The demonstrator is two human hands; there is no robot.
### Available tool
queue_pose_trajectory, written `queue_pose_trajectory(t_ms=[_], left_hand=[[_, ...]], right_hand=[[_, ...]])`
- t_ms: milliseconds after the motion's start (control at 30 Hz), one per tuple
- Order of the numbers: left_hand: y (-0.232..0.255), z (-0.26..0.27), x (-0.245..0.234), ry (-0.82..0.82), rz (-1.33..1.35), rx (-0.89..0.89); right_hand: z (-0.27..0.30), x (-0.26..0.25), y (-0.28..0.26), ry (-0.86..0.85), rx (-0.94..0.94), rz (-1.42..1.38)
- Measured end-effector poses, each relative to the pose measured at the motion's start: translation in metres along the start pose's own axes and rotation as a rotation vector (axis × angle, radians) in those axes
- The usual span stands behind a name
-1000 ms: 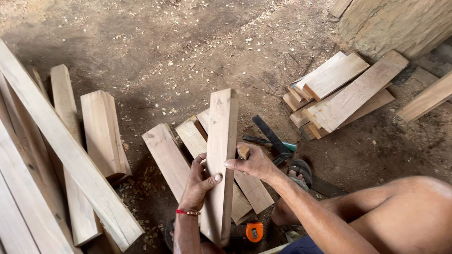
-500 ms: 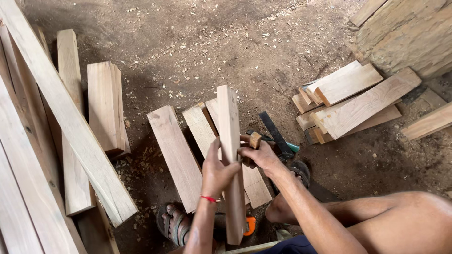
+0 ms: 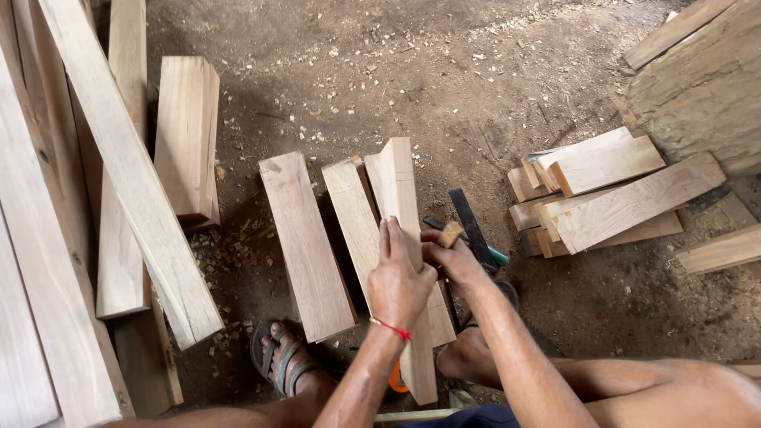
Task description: The person marks lines on wooden blocks using a small rectangular wooden guide and a pencil.
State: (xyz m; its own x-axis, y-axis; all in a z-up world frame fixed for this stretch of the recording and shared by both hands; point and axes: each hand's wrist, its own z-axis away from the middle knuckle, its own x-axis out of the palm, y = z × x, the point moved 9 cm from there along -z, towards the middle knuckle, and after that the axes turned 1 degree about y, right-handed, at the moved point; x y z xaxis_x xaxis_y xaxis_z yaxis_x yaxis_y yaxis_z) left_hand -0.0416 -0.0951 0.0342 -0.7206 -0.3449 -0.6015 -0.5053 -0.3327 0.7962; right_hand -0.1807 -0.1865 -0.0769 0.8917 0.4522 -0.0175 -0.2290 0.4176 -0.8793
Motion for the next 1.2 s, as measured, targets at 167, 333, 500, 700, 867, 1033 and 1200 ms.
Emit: queue_pose_trajectory(t_ms=[167,333,500,700,867,1033,1200], left_hand=[[-0.041,-0.026,0.013,-0.071,0.041,-0.104],[-0.054,-0.027,0.024,-0.166,0.121,-0.25],[-0.05,-0.048,0.025,-0.067,0.23,-0.16],[-0.056,-0.072,0.044,0.003,0.317,-0.146],[-0.053,-0.067,0.047,0.011,0.296,-0.099],[-0.051,-0.069,0.046,0.027,0.198,-0.074],[-0.051,-0.066,0.043,-0.014,0.208,-0.128]], right_hand=[[0.003,-0.02,-0.04,0.208,0.215,0.236],[-0.012,-0.015,-0.099,0.081,0.121,0.205],[-0.034,0.008,-0.143,0.094,-0.055,0.829],[-0.062,0.053,-0.173,-0.013,-0.485,1.187],[-0.043,0.065,-0.151,0.036,-0.727,1.245],[-0.037,0.066,-0.148,0.115,-1.082,1.187],[-0.119,0.066,-0.178,0.065,-0.795,1.258]])
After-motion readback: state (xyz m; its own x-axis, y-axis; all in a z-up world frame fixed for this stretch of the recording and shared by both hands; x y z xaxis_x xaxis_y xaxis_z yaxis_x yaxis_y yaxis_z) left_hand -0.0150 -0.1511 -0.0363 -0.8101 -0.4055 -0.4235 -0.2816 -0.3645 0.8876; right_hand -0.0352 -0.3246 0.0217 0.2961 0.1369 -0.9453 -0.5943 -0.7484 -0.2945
